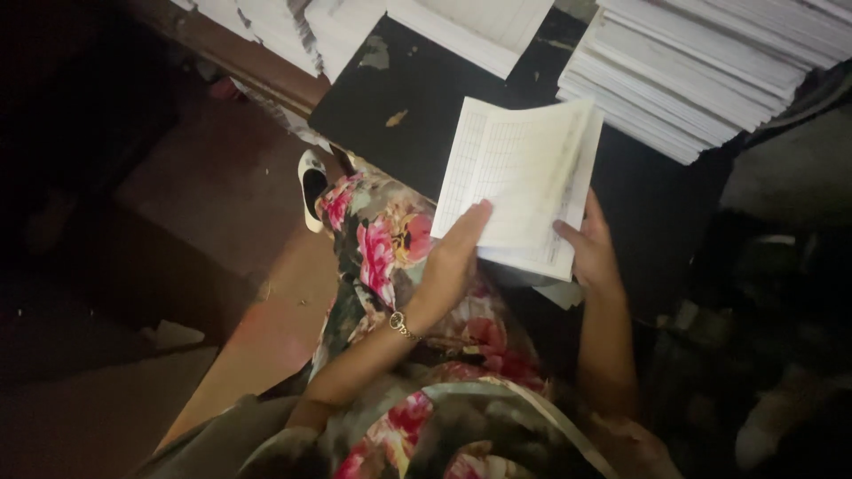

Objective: Inspecting and flipping through stacks of printed paper at a production desk.

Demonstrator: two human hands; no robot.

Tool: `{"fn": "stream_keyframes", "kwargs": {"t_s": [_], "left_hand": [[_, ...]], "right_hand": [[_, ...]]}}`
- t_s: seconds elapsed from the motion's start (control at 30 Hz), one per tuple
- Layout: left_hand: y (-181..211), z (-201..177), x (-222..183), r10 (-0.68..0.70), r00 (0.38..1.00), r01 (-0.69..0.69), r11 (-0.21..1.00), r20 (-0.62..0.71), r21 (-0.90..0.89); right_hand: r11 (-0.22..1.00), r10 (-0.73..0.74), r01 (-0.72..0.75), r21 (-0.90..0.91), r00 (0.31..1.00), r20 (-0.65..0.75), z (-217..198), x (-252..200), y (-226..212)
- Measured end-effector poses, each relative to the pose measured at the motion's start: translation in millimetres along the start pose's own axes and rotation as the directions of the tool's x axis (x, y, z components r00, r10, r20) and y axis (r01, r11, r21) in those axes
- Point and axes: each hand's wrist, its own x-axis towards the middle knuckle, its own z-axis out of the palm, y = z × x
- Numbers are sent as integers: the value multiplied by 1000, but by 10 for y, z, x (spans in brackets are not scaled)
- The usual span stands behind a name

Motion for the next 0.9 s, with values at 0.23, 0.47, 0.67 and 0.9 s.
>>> {"fn": "stream_keyframes", "kwargs": {"t_s": [0.23, 0.47, 0.67, 0.9], "left_hand": [[189, -237, 148, 18, 958, -44, 995, -286, -85], [-263, -41, 43, 101, 944, -155, 976, 315, 152], [-131, -317, 150, 58, 935, -41, 998, 351, -55], [-109, -295, 141, 176, 942, -155, 983, 285, -97]], "right_hand": [[996, -54, 60, 63, 994, -96, -487, -245, -548], [987, -117, 123, 100, 991, -65, -607, -337, -776], [990, -122, 124, 70, 992, -34, -142, -67, -420], [996, -75, 77, 53, 996, -45, 134, 3, -12]]}}
